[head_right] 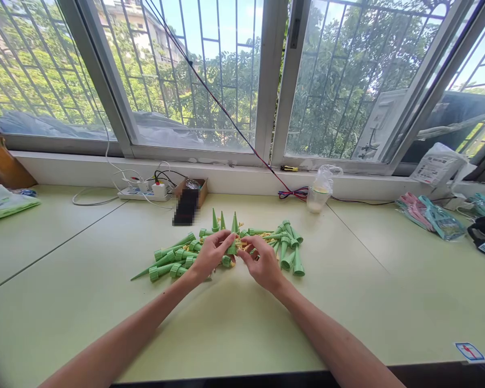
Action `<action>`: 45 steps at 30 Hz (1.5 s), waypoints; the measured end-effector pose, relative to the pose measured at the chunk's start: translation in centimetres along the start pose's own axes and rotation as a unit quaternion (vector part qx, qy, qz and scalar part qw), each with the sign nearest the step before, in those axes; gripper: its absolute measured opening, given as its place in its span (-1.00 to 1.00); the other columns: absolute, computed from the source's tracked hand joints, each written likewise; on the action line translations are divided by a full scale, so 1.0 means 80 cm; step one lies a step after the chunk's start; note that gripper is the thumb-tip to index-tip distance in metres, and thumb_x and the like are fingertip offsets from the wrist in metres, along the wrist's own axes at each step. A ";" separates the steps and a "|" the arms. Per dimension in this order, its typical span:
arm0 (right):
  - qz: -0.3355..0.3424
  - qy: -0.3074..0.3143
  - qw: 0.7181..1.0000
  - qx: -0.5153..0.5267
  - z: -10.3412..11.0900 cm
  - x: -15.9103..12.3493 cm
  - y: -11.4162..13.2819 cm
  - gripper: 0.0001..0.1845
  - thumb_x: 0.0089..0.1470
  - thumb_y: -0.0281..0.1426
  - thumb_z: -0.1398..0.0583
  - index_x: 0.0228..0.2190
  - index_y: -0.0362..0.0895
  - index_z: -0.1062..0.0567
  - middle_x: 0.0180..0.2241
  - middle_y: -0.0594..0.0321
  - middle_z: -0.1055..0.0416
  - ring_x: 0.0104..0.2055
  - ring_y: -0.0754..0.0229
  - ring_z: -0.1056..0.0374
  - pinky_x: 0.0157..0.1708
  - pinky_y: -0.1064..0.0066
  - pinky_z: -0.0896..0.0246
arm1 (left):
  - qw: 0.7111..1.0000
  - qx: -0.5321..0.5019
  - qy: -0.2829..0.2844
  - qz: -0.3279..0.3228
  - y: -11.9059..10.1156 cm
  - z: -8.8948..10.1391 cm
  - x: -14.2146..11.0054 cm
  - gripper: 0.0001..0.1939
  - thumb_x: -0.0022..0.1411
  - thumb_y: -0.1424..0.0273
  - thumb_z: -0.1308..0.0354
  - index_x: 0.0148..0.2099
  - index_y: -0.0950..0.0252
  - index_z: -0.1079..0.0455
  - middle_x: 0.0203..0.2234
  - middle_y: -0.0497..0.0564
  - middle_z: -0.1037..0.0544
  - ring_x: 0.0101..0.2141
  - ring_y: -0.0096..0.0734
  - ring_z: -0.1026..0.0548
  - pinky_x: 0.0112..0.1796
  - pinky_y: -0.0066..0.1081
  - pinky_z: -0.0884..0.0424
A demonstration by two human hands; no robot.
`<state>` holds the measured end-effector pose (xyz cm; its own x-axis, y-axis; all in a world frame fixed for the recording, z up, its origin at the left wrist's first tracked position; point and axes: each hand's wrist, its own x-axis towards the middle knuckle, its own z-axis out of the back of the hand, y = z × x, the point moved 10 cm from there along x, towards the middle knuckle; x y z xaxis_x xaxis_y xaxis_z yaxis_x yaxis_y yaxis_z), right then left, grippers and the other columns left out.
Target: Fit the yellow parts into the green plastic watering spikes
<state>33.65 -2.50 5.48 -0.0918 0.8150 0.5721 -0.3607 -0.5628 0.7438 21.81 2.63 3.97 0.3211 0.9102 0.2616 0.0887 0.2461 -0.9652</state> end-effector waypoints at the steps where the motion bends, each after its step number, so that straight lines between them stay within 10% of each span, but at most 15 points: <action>1: 0.004 0.002 1.000 -0.002 -0.001 0.000 0.000 -0.77 0.17 -0.32 -0.19 -0.13 -0.11 -0.46 -0.19 0.12 -0.44 -0.30 0.19 -0.42 -0.37 0.40 -0.41 | 1.000 0.004 -0.003 0.006 0.001 0.001 0.000 -0.64 0.15 0.10 -0.19 -0.30 0.34 -0.38 -0.45 -0.04 -0.40 -0.49 -0.43 -0.43 -0.60 -0.45 -0.49; 15: -0.001 -0.038 0.999 -0.025 0.009 0.000 -0.006 -0.82 0.20 -0.34 -0.16 -0.17 -0.12 -0.46 -0.23 0.12 -0.44 -0.29 0.18 -0.41 -0.34 0.37 -0.40 | 0.971 0.220 -0.036 -0.090 -0.025 0.012 -0.001 -0.65 0.24 0.14 -0.08 -0.25 0.33 -0.48 -0.39 0.03 -0.56 -0.40 -0.37 -0.46 -0.46 -0.49 -0.36; 45: 0.007 -0.053 0.997 -0.063 0.008 -0.002 -0.010 -0.78 0.18 -0.24 -0.16 -0.40 -0.13 -0.44 -0.42 0.18 -0.44 -0.44 0.20 -0.33 -0.50 0.42 -0.28 | 0.957 0.257 0.000 -0.136 -0.027 -0.005 -0.015 -0.77 0.27 0.29 -0.11 -0.12 0.28 -0.49 -0.35 0.01 -0.48 -0.45 -0.49 -0.42 -0.46 -0.54 -0.40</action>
<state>34.56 -2.28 4.96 -0.0021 0.7847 0.6199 -0.4748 -0.5463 0.6900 21.59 0.86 5.74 0.3513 0.7898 0.5028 -0.3077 0.6046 -0.7347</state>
